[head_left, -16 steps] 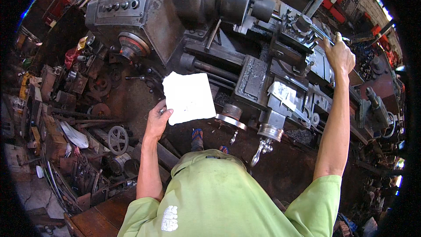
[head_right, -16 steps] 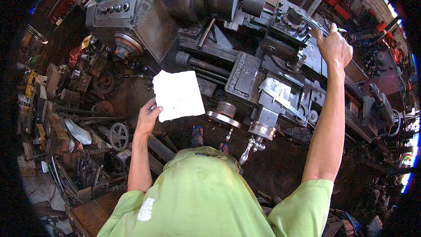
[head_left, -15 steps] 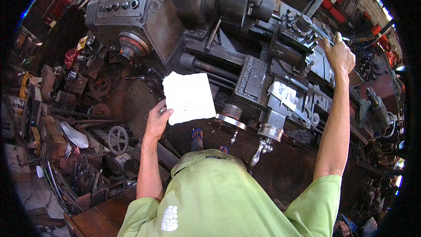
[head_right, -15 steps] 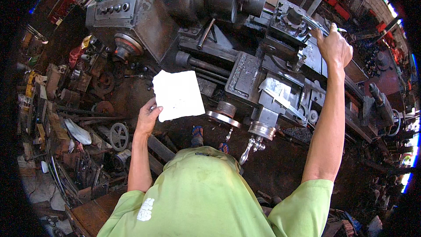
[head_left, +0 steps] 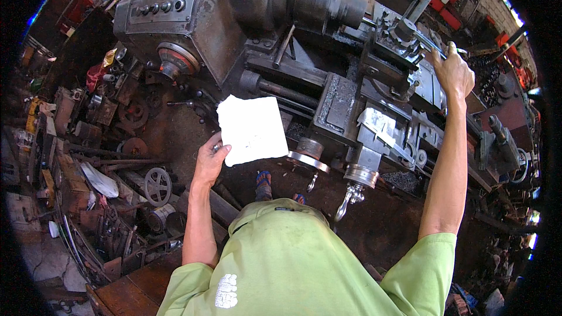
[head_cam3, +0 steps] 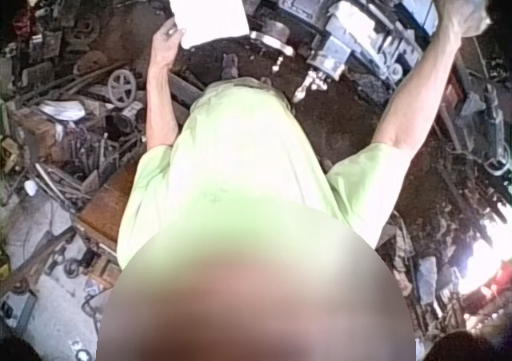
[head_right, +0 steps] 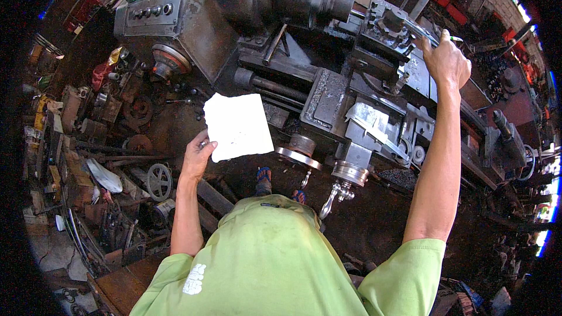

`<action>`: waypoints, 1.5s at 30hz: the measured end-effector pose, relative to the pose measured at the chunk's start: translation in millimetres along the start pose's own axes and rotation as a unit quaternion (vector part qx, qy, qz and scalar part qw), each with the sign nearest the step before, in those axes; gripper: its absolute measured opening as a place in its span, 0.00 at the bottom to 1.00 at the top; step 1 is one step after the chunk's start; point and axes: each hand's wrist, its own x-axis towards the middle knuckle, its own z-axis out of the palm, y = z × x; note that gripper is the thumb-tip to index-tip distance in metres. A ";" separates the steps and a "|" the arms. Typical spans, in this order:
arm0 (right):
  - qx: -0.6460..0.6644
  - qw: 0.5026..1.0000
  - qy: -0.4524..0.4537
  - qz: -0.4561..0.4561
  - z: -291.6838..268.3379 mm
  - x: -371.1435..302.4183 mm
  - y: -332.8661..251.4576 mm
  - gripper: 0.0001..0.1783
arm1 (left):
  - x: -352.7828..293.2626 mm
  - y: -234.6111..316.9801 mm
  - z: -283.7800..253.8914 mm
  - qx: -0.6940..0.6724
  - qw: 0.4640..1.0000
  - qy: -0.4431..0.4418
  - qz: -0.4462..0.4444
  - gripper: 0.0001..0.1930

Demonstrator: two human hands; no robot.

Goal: The person operates a metal lathe, adjusting the chuck and tool post while holding a paper. They engage the machine, make fine adjustments to the cutting tool, and monitor the machining process.

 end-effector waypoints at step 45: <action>-0.007 1.000 0.009 -0.002 1.2 -0.1 -0.1 0.33 | -2.2 0.9 1.5 -0.020 1.000 0.008 -0.015 0.22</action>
